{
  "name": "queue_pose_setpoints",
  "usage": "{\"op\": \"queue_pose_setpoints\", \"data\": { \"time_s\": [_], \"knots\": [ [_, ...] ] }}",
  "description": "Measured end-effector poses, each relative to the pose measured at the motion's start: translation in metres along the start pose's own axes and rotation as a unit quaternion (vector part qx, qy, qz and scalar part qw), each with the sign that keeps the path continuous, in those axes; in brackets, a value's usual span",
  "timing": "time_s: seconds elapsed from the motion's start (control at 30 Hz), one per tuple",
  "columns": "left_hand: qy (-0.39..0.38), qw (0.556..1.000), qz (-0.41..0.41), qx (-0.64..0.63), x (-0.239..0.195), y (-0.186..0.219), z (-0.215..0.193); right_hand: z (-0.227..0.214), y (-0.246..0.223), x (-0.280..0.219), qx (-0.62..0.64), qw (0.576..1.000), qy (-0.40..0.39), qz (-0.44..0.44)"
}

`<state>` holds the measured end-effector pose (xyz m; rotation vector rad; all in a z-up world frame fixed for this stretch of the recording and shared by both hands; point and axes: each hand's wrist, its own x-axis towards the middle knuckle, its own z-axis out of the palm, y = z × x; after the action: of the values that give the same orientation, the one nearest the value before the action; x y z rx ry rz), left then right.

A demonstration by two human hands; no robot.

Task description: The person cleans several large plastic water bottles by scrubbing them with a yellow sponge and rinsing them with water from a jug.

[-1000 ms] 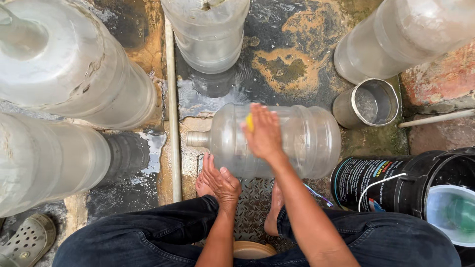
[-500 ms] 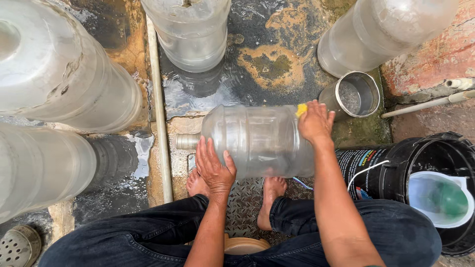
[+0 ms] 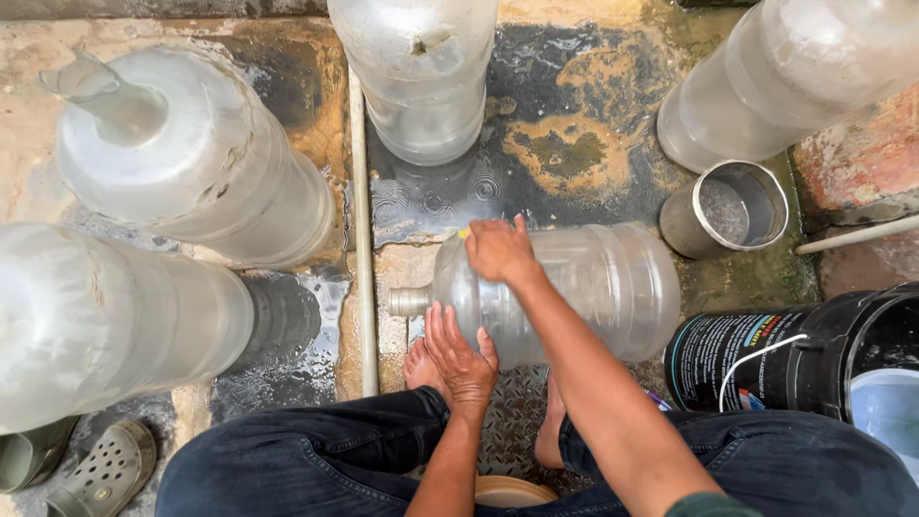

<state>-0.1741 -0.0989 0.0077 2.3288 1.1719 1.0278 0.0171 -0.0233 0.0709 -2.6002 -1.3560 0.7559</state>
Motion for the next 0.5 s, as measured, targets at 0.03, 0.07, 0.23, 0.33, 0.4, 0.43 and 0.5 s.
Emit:
{"op": "queue_pose_setpoints", "data": {
  "time_s": [0.03,0.07,0.23,0.33,0.4,0.43,0.5],
  "knots": [
    [0.01,1.0,0.001,-0.005,0.003,0.0,0.004,0.01,-0.001,-0.02,-0.017,0.996,0.079,-0.038],
    [0.018,1.0,0.0,-0.015,0.004,0.001,0.008,0.023,-0.005,-0.051,-0.034,0.985,0.15,-0.079],
    [-0.008,0.999,-0.034,-0.016,-0.001,-0.004,0.017,0.039,-0.008,-0.152,-0.02,0.969,0.22,-0.115],
    [0.004,1.0,-0.005,-0.007,-0.01,-0.007,0.014,0.036,-0.002,-0.12,-0.006,0.966,0.24,-0.096],
    [-0.006,1.0,0.012,0.005,-0.025,-0.013,0.008,0.031,0.003,-0.071,0.021,0.98,0.192,-0.048],
    [-0.01,1.0,0.022,0.01,-0.032,-0.016,0.006,0.029,0.004,-0.053,0.015,0.991,0.133,-0.026],
    [-0.007,0.999,0.021,0.023,-0.044,-0.017,0.007,0.013,0.003,-0.01,0.02,0.999,0.048,0.006]
  ]
}}
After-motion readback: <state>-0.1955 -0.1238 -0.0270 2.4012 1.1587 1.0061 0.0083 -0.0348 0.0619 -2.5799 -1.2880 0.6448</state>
